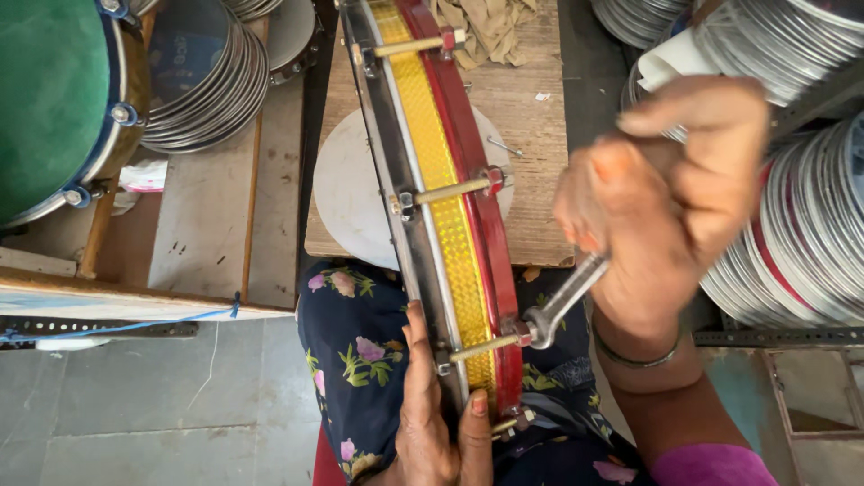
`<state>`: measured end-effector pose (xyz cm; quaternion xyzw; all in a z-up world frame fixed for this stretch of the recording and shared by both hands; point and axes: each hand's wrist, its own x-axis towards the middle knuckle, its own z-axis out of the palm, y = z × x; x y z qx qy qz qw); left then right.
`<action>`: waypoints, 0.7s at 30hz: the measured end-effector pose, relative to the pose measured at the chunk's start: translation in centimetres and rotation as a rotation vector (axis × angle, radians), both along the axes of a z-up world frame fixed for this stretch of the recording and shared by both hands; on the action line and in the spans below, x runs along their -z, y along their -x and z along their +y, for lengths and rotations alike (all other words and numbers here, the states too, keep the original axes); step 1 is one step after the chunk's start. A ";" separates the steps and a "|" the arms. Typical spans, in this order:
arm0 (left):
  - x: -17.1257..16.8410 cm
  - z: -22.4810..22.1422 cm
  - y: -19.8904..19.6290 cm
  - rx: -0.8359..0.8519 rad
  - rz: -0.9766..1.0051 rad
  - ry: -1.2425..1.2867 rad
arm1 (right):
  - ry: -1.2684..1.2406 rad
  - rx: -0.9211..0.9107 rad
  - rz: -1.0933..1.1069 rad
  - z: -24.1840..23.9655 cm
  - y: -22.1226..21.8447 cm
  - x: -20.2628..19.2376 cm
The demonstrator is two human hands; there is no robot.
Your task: The person assembles a drum by placing the drumhead on the frame and using a wrench to tighten the nuts on the tension rods.
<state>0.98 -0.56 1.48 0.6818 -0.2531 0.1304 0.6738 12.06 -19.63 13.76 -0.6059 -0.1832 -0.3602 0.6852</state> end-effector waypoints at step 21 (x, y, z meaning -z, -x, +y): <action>-1.0 0.4 -0.6 0.026 -0.065 -0.139 | -0.380 -0.391 0.574 0.8 -1.4 7.8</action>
